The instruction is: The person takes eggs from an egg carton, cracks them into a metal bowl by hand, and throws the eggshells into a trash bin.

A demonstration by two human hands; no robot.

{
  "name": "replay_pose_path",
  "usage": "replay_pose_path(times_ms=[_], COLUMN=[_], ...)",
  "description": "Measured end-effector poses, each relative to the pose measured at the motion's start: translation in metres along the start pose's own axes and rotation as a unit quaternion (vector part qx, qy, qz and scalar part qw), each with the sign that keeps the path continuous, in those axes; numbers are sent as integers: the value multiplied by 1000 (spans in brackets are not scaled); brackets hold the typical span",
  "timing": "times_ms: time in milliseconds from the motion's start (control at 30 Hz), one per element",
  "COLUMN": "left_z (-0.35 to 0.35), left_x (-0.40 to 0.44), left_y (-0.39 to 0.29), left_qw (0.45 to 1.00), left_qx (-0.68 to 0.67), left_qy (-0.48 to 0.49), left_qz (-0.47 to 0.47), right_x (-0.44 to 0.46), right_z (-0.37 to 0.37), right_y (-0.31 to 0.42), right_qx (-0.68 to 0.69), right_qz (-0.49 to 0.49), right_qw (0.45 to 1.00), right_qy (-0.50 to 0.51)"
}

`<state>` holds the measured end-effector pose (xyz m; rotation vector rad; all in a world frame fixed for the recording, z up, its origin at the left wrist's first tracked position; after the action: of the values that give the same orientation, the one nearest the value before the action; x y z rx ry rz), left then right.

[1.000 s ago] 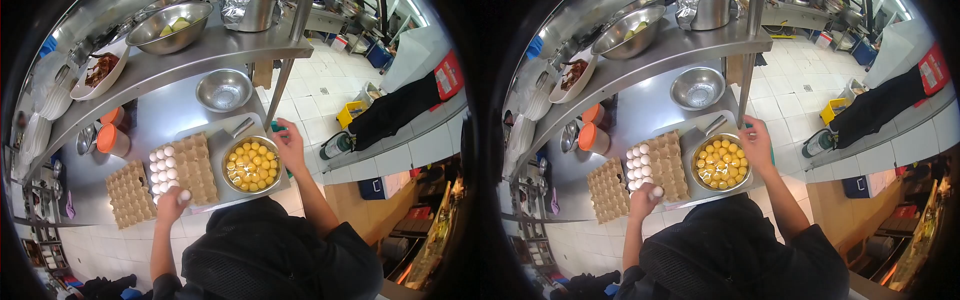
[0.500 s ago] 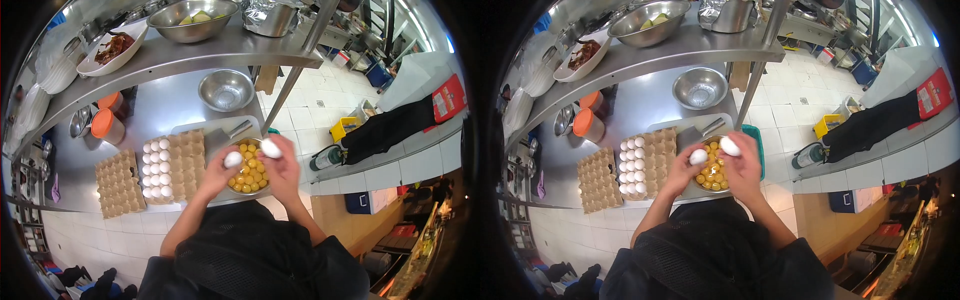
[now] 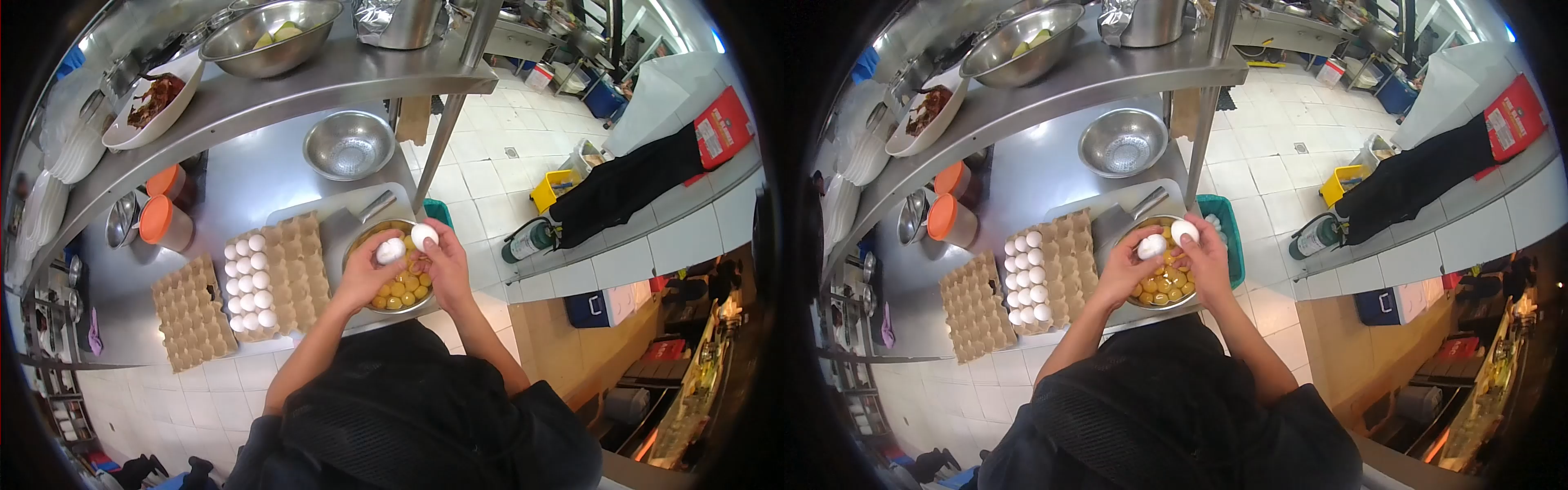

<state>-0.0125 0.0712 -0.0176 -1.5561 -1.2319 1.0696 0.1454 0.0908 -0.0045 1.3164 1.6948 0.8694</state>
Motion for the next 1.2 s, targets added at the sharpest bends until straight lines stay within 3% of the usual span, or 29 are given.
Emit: replay_pose_path(times_ms=[33,100,133,167,233,300,367,533,700,800,867,900,1033,1067,1100,1133,1200], left_z=[2,11,13,11,8,6,7,-7,-51,-85,-101,-100,-68,-54,-41,-30,-10], left_x=[2,2,2,1,0,1,1,-1,15,44,73,85,101,99,93,86,78], left_y=[1,3,5,1,2,0,-4,-42,-104,-126,-115,-104,-58,-51,-47,-48,-51], left_qw=[1000,999,999,999,993,976,974,957,896,870,880,885,885,884,882,884,899], left_qx=[2,-41,-40,24,87,152,160,213,328,373,385,400,415,405,395,395,394], left_qy=[1,-25,-28,-20,-11,6,23,83,157,205,179,159,112,104,94,91,67], left_qz=[-1,1,1,-42,-84,-153,-160,-179,-255,-249,-213,-176,-181,-210,-238,-233,-182], right_x=[4,9,8,9,11,11,12,11,1,7,31,39,58,42,23,-2,-48], right_z=[7,6,10,8,0,-2,-1,-1,0,20,61,78,226,265,309,320,336], right_y=[-4,-10,-13,-18,-16,-11,-11,20,76,103,89,78,-63,-112,-171,-192,-222], right_qx=[1,-147,-225,-226,-320,-339,-357,-389,-378,-382,-220,-224,-192,-89,55,53,65], right_qz=[2,-8,-20,-23,122,125,126,237,305,360,196,195,-141,-186,-229,-235,-275], right_qw=[1000,987,973,973,936,930,925,889,874,850,954,953,948,959,938,936,888], right_qy=[1,62,44,45,82,61,40,47,26,-46,-60,-55,-209,-193,-256,-255,-362])
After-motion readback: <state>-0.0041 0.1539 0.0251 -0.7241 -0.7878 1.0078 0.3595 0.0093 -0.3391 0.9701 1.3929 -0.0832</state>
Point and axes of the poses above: each hand's wrist, its own x-axis towards the middle knuckle, its own z-axis out of the back of the hand, y = z × x, the point moved 5 cm from there along x, towards the middle knuckle, and after that the axes turned 4 degrees about -x, right-handed, at the moved point
